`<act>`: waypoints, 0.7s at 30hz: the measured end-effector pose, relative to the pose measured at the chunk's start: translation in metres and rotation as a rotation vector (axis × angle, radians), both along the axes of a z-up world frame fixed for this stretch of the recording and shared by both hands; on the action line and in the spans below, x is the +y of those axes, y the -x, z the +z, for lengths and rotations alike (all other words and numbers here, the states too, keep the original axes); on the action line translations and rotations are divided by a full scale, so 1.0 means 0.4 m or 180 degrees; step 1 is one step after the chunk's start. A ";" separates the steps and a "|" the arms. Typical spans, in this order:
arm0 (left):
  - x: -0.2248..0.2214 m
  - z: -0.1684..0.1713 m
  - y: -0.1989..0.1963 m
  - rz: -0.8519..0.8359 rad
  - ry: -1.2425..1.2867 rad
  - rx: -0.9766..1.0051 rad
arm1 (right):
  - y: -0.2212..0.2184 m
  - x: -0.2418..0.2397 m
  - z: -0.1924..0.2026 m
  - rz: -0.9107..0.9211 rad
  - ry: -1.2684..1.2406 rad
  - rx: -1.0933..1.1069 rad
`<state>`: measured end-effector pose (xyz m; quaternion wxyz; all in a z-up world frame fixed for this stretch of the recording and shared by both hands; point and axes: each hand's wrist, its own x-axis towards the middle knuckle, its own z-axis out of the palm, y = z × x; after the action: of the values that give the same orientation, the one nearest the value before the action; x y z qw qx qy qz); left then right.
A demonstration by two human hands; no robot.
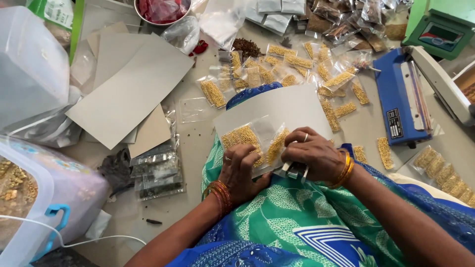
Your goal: The person packages small yellow seeds or beads into plastic bags and staples them onto cardboard sheets.
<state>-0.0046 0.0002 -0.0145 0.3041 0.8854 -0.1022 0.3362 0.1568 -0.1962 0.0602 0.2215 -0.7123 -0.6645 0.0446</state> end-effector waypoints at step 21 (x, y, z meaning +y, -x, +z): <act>-0.012 0.024 -0.011 0.0200 -0.0644 0.0921 | -0.080 0.041 -0.094 -0.0790 -0.0512 0.0084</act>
<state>0.0000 -0.0046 -0.0051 0.2143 0.9534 -0.0629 0.2026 0.1888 -0.1798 0.0224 0.2905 -0.7683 -0.5697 -0.0271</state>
